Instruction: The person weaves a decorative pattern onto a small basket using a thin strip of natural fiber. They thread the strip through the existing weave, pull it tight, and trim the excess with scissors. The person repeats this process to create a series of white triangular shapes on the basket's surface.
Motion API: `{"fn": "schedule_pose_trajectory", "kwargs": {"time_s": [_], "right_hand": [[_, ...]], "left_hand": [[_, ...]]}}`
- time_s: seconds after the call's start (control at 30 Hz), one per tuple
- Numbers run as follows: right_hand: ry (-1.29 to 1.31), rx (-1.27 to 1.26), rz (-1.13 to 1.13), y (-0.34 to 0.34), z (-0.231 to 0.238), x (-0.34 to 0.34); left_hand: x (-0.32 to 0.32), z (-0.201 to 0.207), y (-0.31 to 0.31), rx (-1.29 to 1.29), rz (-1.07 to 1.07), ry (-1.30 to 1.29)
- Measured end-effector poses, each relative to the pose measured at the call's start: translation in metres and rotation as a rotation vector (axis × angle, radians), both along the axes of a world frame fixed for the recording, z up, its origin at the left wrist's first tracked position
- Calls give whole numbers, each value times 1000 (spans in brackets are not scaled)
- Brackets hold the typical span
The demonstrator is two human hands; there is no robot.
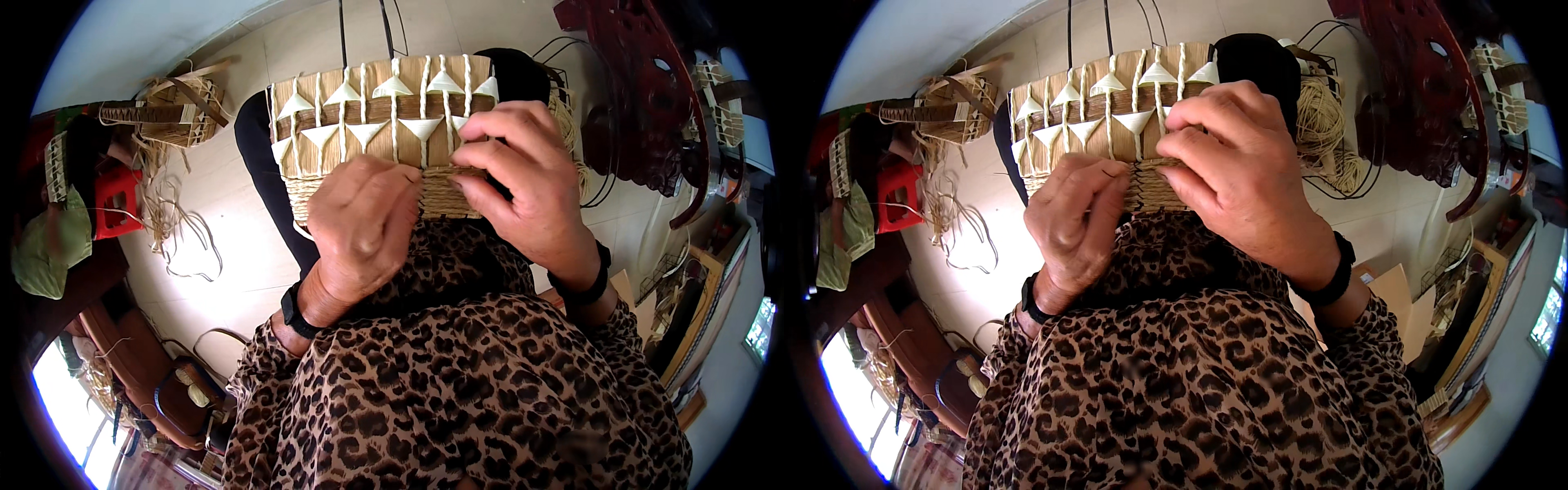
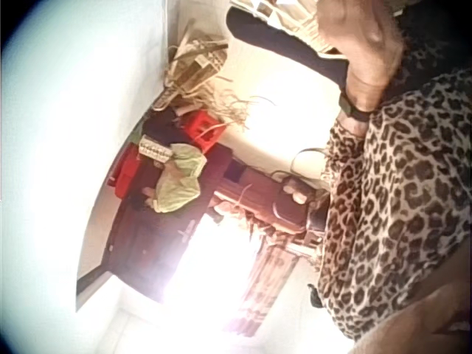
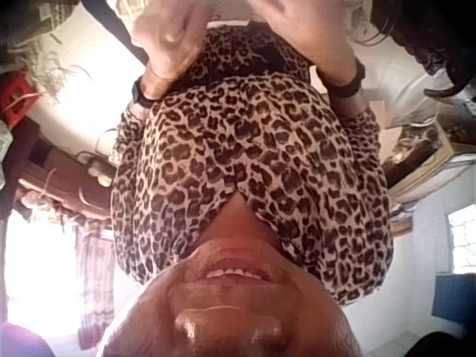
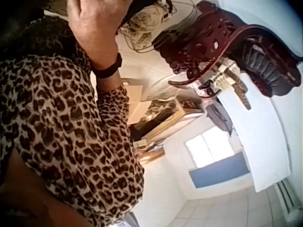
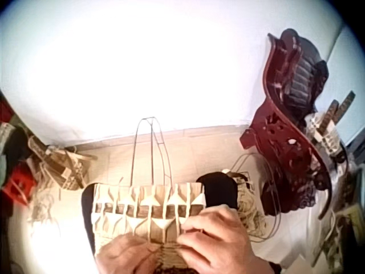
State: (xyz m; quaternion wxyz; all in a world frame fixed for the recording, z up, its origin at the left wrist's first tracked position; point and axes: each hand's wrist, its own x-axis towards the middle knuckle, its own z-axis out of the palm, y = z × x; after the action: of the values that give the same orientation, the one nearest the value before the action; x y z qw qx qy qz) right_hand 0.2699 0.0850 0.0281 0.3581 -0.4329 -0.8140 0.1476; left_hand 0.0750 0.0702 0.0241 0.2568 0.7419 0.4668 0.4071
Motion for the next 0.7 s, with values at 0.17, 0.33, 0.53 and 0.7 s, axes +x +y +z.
{"fn": "schedule_pose_trajectory", "kwargs": {"time_s": [0.17,0.33,0.53,0.7], "right_hand": [[-30,65,25,4,-2,-13],[-8,-41,34,5,5,-3],[26,-103,73,8,12,10],[-70,-72,108,9,28,9]], "left_hand": [[8,1,1,212,-104,76],[-6,-6,-6,272,-49,-88],[-47,10,-21,58,348,-130],[-55,-5,-21,-135,527,-298]]}}
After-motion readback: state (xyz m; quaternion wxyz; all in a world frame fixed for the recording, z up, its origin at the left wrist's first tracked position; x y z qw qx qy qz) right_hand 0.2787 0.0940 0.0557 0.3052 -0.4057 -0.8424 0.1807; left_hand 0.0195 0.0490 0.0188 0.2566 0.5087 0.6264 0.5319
